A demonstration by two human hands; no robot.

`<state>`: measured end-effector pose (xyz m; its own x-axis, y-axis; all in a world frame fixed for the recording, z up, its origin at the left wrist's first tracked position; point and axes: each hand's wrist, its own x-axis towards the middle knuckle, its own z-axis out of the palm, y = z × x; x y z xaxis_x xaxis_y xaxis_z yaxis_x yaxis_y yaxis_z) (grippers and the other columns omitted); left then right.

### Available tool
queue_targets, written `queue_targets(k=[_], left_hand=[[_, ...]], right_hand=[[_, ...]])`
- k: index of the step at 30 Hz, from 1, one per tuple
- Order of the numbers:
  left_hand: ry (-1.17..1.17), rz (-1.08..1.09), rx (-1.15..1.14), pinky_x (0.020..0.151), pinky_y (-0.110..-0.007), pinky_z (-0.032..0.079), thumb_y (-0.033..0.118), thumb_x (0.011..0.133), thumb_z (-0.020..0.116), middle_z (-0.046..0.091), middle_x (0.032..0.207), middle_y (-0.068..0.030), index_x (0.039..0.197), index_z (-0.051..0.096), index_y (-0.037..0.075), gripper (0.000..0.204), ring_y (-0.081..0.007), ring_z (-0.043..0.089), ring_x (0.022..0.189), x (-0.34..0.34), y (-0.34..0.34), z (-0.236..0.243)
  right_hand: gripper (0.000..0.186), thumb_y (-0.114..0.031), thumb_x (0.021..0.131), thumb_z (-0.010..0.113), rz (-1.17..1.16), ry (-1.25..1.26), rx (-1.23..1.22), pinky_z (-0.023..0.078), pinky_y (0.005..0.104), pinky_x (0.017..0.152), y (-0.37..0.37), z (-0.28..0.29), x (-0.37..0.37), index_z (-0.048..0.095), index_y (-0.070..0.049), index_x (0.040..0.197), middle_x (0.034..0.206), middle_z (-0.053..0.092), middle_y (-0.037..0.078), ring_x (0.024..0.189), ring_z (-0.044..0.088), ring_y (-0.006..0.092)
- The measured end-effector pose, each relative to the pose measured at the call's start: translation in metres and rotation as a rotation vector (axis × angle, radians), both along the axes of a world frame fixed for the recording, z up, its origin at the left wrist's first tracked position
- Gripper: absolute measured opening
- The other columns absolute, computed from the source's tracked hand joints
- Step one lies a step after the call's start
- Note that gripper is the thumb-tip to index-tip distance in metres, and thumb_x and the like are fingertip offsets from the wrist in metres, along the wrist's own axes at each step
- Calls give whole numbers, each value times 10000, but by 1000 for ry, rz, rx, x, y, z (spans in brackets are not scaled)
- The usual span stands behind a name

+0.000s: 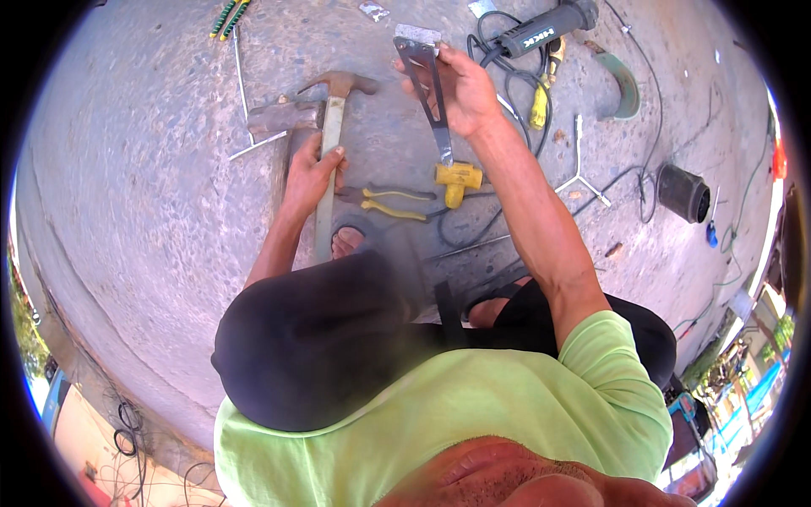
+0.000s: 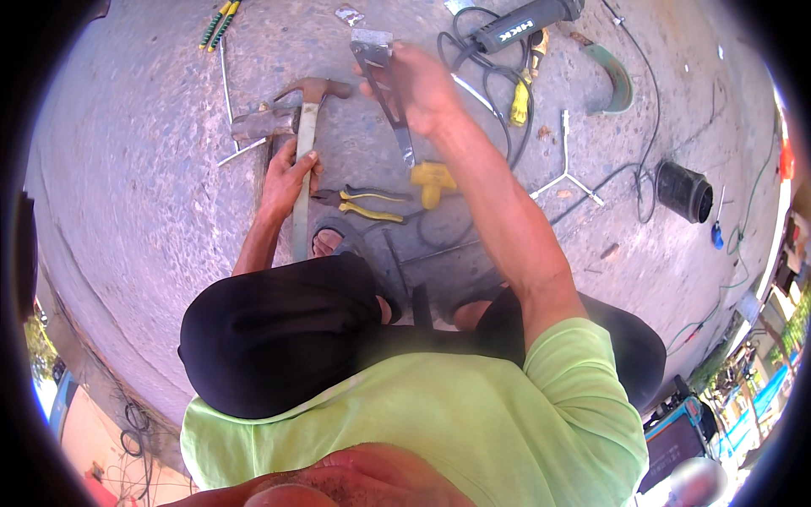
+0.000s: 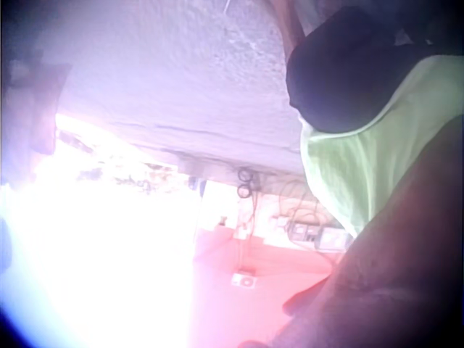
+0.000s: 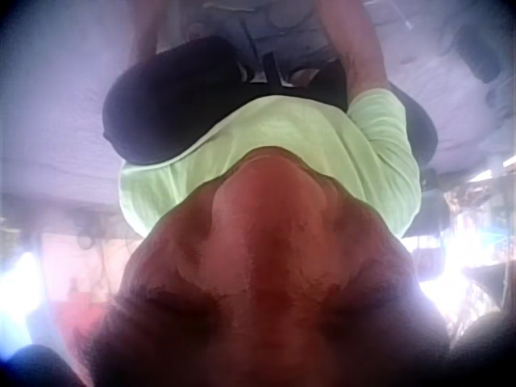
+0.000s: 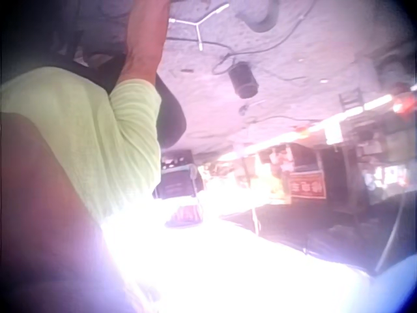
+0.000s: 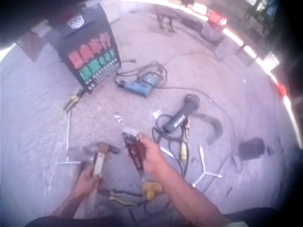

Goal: The person manipulates a small metal bracket assembly by hand and with tools, using a screwdriver to turn a screw and pliers to grip and move the components.

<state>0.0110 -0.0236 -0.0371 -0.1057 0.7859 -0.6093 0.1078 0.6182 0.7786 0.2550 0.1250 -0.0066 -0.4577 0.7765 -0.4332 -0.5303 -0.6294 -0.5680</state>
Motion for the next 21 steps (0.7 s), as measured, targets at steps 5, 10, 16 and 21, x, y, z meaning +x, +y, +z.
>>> queue_targets(k=[5,10,16,21], left_hand=[[549,-229,139,757,-395,555,232,954,685,697,933,-172,1227,623,-32,384,-293,702,824,-5,-2,4],[517,-206,438,852,-410,541,281,943,711,690,1109,-211,1232,651,-11,415,-292,696,1019,21,19,73],[-212,-285,217,877,-346,512,400,1063,527,692,1058,-93,1208,650,-12,454,-186,654,987,74,26,81],[-507,-20,69,704,-290,484,504,1079,403,674,866,-64,1092,654,8,556,-136,629,775,98,21,77]], right_hand=[[423,-305,1038,520,21,109,2,572,423,901,-6,10,-3,553,-1,1331,1299,641,145,1163,633,303],[423,-298,1058,453,33,123,12,589,426,917,-14,28,-11,545,-16,1359,1338,650,146,1188,651,301],[434,-332,1077,423,-8,58,141,570,426,930,-26,48,-27,542,-26,1360,1328,651,147,1171,655,307],[451,-361,1108,380,-22,-54,129,532,417,967,-36,67,-31,549,-10,1335,1315,649,149,1157,648,285]])
